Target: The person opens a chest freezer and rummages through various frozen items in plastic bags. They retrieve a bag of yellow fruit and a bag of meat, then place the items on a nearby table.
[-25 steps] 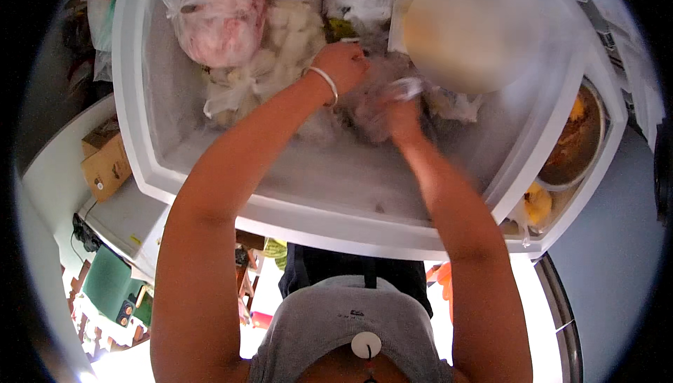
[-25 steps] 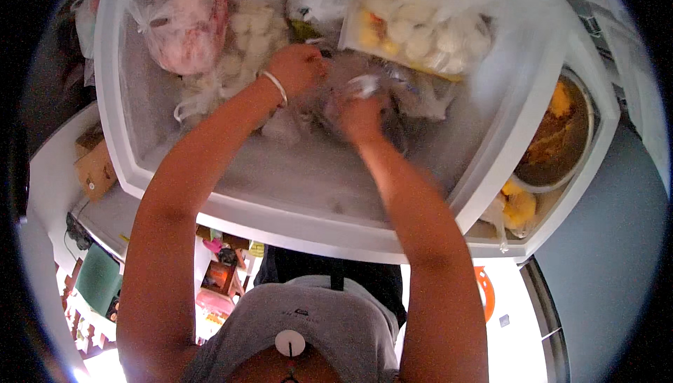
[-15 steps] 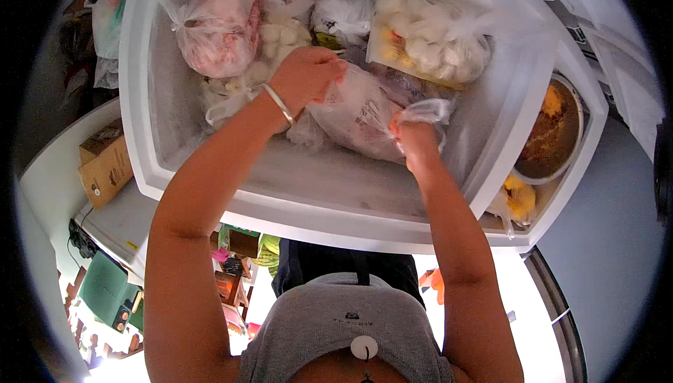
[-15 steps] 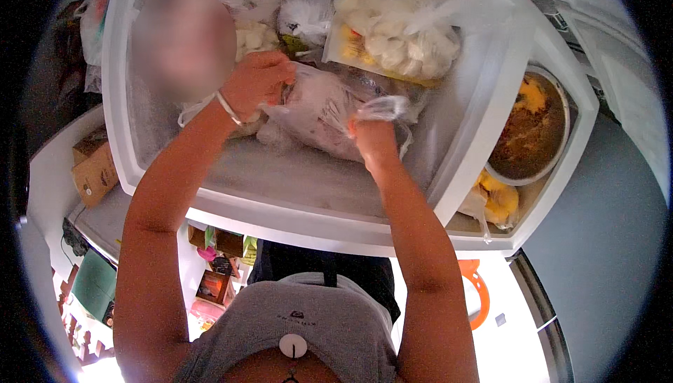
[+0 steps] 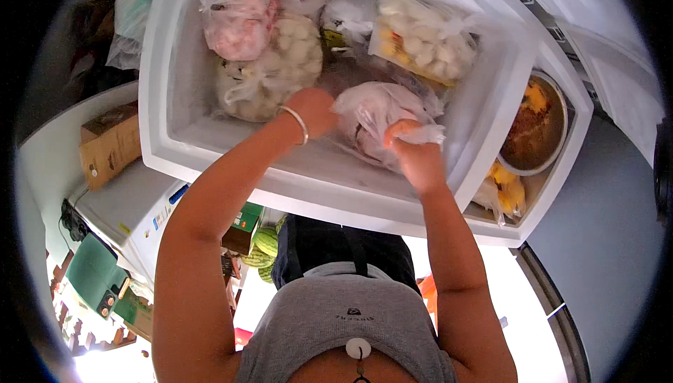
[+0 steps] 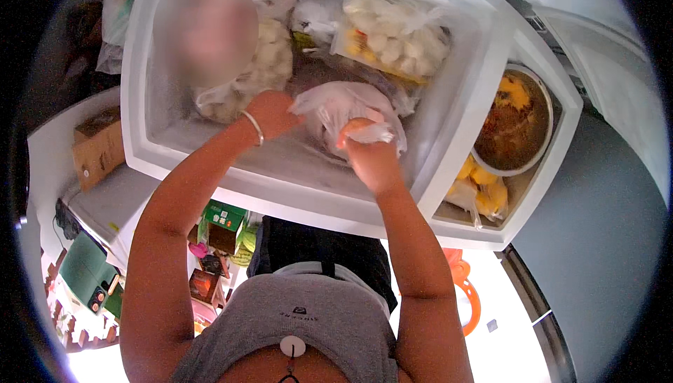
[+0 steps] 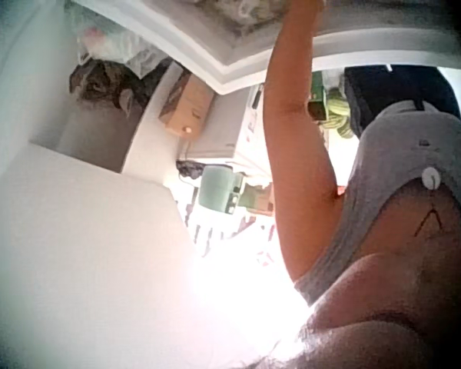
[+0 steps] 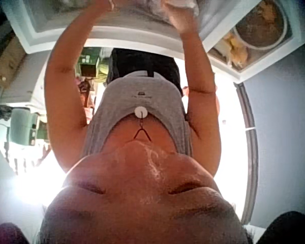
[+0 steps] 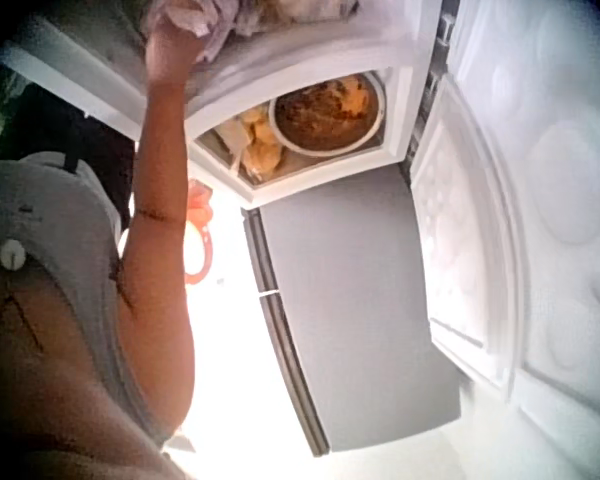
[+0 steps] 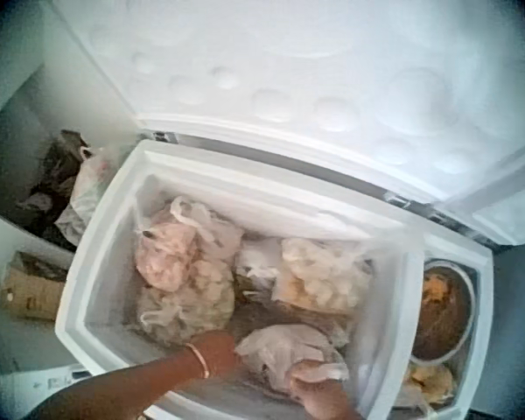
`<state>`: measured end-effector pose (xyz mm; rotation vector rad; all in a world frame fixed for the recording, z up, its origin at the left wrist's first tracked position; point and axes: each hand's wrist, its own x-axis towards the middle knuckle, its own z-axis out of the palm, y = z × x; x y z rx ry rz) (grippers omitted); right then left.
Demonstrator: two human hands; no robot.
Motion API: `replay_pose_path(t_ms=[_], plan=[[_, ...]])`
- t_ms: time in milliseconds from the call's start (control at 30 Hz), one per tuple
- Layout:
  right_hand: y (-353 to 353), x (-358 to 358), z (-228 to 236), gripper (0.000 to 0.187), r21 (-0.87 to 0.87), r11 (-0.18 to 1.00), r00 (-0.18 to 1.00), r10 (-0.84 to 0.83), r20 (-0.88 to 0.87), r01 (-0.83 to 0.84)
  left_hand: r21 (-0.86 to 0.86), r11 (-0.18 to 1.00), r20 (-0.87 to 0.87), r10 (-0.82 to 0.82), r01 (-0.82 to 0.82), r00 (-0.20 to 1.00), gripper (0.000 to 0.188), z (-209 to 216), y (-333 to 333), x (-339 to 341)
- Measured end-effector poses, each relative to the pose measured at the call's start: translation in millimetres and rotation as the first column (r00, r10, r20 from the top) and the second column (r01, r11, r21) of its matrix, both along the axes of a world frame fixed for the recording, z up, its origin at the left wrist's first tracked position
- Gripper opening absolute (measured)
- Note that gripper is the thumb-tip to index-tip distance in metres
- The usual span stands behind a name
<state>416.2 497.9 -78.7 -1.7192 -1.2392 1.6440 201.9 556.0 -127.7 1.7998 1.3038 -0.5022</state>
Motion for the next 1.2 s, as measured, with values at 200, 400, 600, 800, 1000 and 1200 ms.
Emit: replay_pose_path(t_ms=[200,400,600,800,1000,1200], plan=[[-4,-28,20,0.010,0.037,0.996,0.989,-0.082,0.119,0.078,-0.038,0.949,0.193,0.314,-0.313,0.930,0.030,-17,-21,-18],[16,-91,-13,0.037,0.329,0.936,0.965,0.036,0.260,-0.124,0.139,0.944,0.230,0.263,-0.299,0.937,0.024,-58,-23,-28],[-13,-92,-115,0.036,0.318,0.945,0.978,0.010,0.208,-0.077,0.138,0.988,0.015,0.064,-0.065,0.998,0.020,-134,-13,-60],[-4,-3,-146,0.031,0.311,0.869,0.787,-0.485,0.381,0.385,0.190,0.973,0.127,0.107,-0.130,0.986,0.021,-117,-13,-41],[17,-5,-145,0.022,0.355,0.923,0.777,-0.332,0.535,0.150,-0.034,0.934,0.172,0.357,-0.356,0.918,0.020,-100,-11,-35],[-2,-4,-168,0.018,-0.155,0.939,0.707,0.333,0.624,-0.306,-0.348,0.678,0.241,0.732,-0.648,0.637,0.019,-100,0,-22]])
